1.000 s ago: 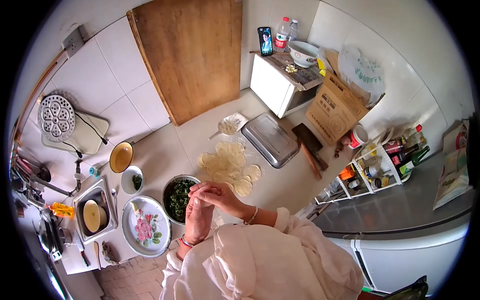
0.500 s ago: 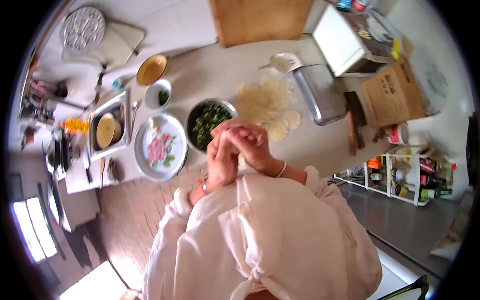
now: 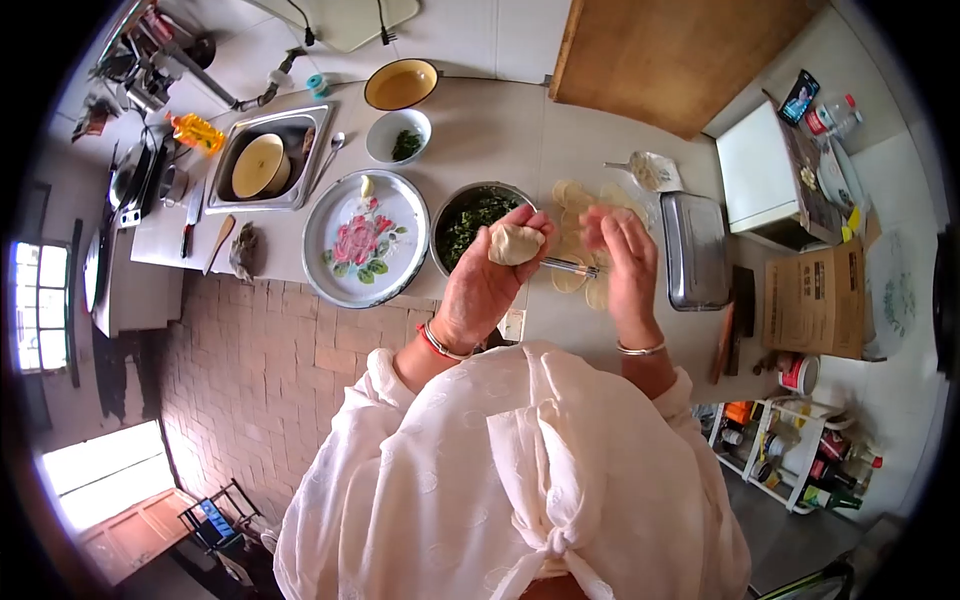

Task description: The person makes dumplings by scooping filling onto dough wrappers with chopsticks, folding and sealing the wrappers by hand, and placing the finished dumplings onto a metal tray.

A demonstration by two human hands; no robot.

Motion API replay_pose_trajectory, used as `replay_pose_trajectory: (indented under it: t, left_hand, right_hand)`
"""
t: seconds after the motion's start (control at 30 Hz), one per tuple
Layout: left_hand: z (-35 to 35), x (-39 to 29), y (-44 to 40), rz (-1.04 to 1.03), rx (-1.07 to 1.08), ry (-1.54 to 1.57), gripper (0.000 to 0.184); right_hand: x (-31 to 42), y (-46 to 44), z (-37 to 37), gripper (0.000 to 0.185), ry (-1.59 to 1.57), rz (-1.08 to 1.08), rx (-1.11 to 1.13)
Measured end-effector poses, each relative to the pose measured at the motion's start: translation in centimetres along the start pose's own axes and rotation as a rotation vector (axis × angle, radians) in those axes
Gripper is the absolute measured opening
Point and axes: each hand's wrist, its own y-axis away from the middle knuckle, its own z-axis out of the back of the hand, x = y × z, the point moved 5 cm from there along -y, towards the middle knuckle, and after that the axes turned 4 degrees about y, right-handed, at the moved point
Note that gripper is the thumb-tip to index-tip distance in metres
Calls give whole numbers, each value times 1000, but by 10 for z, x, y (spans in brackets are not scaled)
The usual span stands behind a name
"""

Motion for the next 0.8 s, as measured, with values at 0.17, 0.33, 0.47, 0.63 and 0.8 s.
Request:
replay_pose_trajectory:
  t: [0.17, 0.33, 0.47, 0.63, 0.8]
  left_hand:
    - [-6, -12, 5, -130, 38, -136, 49]
    - [-13, -11, 10, -136, 114, -163, 43]
    - [-16, -6, 17, -110, 128, -175, 45]
    - [-27, 0, 27, -111, 90, -309, 68]
    - [-25, 4, 31, -101, 95, -296, 89]
  right_hand:
    - [17, 15, -34, 13, 134, 31, 165]
    - [29, 17, -47, 9, 306, 245, 135]
    - [34, 25, -47, 6, 433, 337, 119]
    - [52, 41, -48, 3, 497, 521, 31]
    - [48, 53, -48, 12, 538, 531, -5]
